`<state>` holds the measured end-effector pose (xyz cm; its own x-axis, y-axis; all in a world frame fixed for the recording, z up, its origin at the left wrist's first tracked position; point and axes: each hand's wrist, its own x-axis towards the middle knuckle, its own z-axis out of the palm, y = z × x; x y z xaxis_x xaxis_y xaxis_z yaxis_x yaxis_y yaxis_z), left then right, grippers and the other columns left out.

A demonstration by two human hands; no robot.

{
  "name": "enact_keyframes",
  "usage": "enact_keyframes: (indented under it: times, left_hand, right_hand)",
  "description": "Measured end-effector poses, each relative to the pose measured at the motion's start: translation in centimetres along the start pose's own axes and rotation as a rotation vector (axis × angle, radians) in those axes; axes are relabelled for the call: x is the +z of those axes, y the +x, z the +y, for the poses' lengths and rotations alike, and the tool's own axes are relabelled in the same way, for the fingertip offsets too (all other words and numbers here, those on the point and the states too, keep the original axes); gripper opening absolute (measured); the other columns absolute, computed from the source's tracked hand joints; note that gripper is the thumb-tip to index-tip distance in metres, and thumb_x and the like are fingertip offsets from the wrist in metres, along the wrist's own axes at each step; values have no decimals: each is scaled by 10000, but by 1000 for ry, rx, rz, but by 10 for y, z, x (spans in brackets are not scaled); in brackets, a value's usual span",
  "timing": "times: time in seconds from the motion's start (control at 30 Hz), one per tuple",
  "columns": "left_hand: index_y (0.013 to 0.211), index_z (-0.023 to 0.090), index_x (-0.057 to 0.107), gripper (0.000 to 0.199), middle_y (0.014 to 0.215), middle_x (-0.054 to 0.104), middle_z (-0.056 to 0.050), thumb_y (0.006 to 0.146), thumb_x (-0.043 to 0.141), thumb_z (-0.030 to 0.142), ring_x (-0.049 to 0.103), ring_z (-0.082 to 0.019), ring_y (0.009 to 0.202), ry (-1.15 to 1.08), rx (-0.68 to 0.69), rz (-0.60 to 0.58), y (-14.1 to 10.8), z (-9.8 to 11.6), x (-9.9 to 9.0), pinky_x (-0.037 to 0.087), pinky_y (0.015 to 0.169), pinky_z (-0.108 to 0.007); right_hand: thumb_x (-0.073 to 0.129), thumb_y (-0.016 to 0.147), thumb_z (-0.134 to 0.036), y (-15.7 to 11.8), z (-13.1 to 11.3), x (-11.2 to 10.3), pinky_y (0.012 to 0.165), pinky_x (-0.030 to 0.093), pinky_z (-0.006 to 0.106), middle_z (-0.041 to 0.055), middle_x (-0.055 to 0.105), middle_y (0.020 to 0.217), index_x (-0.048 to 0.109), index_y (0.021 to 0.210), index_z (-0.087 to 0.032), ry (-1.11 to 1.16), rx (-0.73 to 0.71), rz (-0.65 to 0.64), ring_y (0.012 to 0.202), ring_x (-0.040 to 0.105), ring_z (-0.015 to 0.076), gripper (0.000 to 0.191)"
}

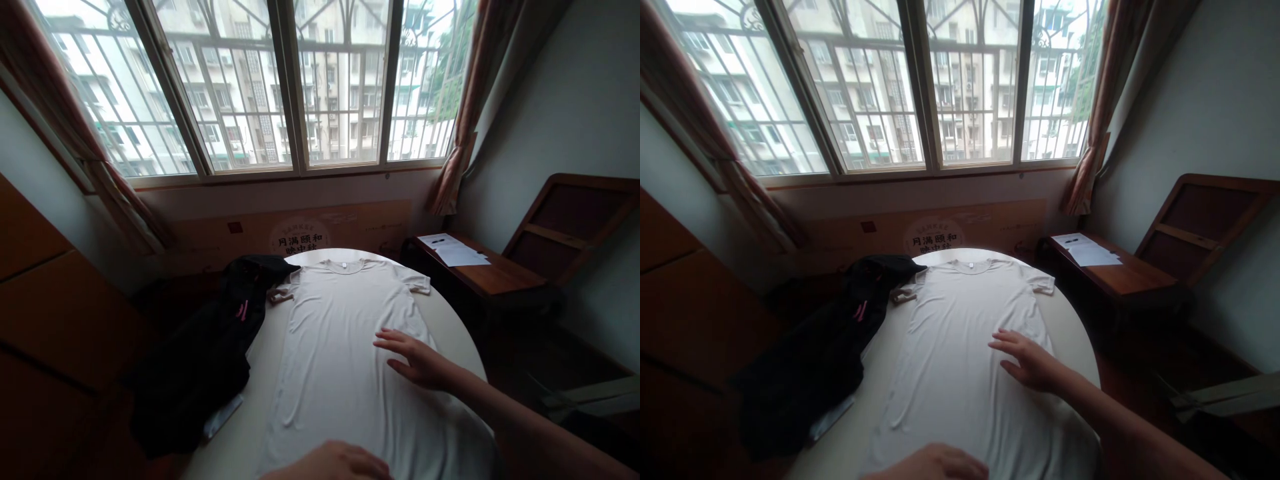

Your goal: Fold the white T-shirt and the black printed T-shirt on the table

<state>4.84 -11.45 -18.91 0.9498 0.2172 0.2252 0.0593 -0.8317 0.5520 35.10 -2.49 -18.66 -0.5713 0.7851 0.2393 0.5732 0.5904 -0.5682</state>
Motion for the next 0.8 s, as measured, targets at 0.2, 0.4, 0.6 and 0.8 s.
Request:
enact_keyframes:
  times: [0.2,0.4,0.6,0.8]
  left_hand:
    - [1154,213,712,333,1210,723,-96,958,443,199,640,-237,1208,462,-594,571,-19,-53,-107,507,1070,-418]
    - [1284,169,677,398,1418,599,-139,950,470,235,518,-293,1360,596,-947,412,-45,-124,-130,400,1163,-451]
    - [1475,282,525,480,1595,399,-140,1003,444,320,314,-363,1492,581,-1180,228,-56,-139,-110,278,1190,-551]
    - [1523,309,450,510,1625,361,-100,1019,376,282,267,-321,1517,590,-1210,190,-65,-144,-113,261,1200,-502]
  right_hand:
    - [564,953,-283,91,17,-1,1204,289,571,170,435,1567,421,1537,-171,-154,-17,16,1495,325,333,611]
    - [543,986,-346,183,-10,43,1215,277,536,207,384,1588,401,1533,-88,-232,-55,-119,1498,311,346,621]
    - [492,1001,-470,157,-72,104,1222,187,608,203,332,1615,343,1565,-113,-232,-254,-298,1510,264,372,683]
    - [439,994,-611,83,-118,130,1233,158,605,180,307,1624,266,1600,-154,-90,-460,-379,1515,254,364,779]
